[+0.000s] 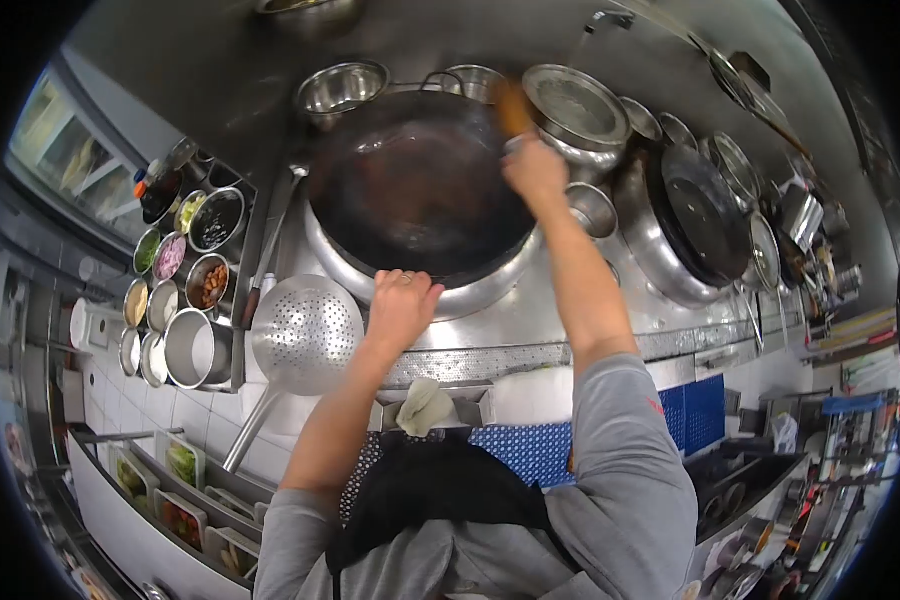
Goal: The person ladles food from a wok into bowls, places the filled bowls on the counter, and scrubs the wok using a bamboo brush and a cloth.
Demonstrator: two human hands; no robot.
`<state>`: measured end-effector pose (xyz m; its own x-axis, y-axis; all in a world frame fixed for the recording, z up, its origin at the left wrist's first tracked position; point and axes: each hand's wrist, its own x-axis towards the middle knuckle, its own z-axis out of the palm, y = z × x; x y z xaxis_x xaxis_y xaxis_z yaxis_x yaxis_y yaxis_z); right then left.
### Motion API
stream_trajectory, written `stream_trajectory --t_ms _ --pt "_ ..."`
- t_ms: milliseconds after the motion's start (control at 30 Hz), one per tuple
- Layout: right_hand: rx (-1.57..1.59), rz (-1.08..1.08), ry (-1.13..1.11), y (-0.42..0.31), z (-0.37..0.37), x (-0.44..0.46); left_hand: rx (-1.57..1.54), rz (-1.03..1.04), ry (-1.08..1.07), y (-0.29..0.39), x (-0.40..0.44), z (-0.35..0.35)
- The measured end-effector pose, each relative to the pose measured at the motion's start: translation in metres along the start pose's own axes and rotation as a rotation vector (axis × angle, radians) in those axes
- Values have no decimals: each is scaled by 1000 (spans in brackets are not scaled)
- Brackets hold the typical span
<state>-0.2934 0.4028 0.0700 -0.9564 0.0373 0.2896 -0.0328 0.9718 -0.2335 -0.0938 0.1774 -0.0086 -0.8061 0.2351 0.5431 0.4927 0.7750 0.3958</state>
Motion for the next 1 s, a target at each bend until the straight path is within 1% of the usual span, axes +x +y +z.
stream_trajectory --t_ms 33,67,100,133,167,200,267,333,400,433,467,500,533,567,600,633,667,733,800,833,867,933,967,1000 --pt "-94 -169 -108 -11 21 -12 3 6 -6 0 1 -2" --pt "-97 -161 -377 -35 17 -32 21 4 -23 0 3 -2" --pt "51 -393 -460 -45 7 -63 39 -7 -34 2 3 -2" --pt "117 -476 -658 -55 -14 -83 58 -19 -52 2 2 -2" --pt "196 -491 -716 -52 -36 -103 25 -31 -56 3 2 -2" --pt "208 -494 -744 -38 -48 -103 41 -22 -47 2 4 -3" --pt "-76 -480 -617 21 -57 -64 48 11 -46 7 2 -2" --pt "-212 -140 -360 65 -68 -41 38 6 -28 10 2 0" --pt "143 152 15 76 -74 -62 58 23 -10 5 -1 4" --pt "267 184 87 82 -64 -78 64 34 5 5 1 8" --pt "430 296 26 75 -71 -109 61 50 51 11 3 6" --pt "626 304 -93 76 -68 -148 37 125 102 8 3 9" --pt "580 229 43 80 -11 -183 -19 108 109 8 1 12" --pt "633 300 68 68 8 -226 -47 29 57 1 -3 16" --pt "689 370 97 57 25 -269 -176 -91 48 -13 -9 26" --pt "745 439 130 47 42 -313 -350 -146 71 -28 -9 33" --pt "758 526 -85 38 12 -340 -349 -225 -1 -31 -5 28" --pt "604 460 -13 37 59 -375 -328 -260 43 -17 9 27" --pt "516 474 -48 37 54 -393 -339 -169 121 18 21 27" --pt "479 471 -76 36 46 -400 -350 -85 111 46 24 24" --pt "455 451 -147 37 37 -403 -326 103 130 63 27 29" --pt "402 407 -293 43 3 -410 -515 236 78 116 22 37" --pt "402 430 -195 45 -6 -418 -582 292 8 133 19 45" --pt "440 474 -194 50 -17 -426 -722 309 -58 155 13 52"
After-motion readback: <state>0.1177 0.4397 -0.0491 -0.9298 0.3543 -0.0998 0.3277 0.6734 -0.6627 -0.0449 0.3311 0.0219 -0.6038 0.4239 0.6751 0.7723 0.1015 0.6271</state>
